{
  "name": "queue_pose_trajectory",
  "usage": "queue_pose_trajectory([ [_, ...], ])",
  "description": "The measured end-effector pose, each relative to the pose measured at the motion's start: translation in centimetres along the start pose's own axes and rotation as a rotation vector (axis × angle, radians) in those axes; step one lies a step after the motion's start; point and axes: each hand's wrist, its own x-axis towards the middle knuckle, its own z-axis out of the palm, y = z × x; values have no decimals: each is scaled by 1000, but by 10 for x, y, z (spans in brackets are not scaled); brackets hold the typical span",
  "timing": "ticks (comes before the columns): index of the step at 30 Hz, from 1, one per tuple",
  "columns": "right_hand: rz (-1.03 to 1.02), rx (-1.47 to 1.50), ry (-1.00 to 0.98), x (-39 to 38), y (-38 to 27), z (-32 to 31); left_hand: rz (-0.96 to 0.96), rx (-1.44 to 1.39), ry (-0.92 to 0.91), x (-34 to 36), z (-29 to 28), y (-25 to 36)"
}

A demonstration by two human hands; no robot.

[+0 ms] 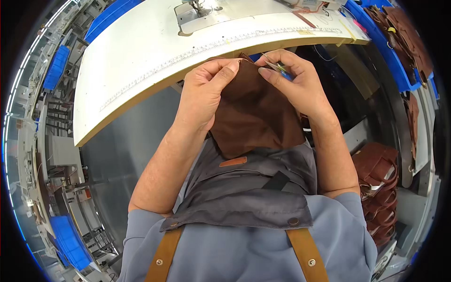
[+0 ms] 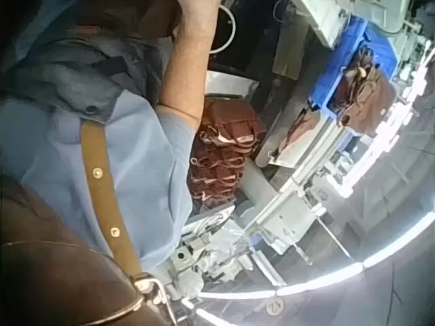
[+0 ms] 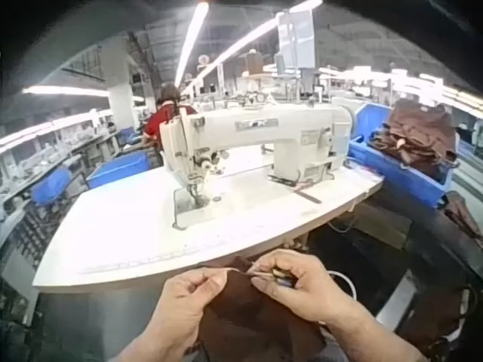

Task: Sewing and trimming components for a brown fabric bag using a sewing machine and thread nippers.

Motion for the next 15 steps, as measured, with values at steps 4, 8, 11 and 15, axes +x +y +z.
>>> queue_pose_trajectory([
  [4,65,-3,19,-2,7,-5,-49,213,-86,7,-6,2],
  [8,81,42,22,-8,4,-8,27,390,-182,14,-7,6],
  [11,63,47,21,-11,13,-10,12,404,-200,18,-5,4],
  [15,115,110,23,-19,18,-19,-25,474,-205,17,2,1],
])
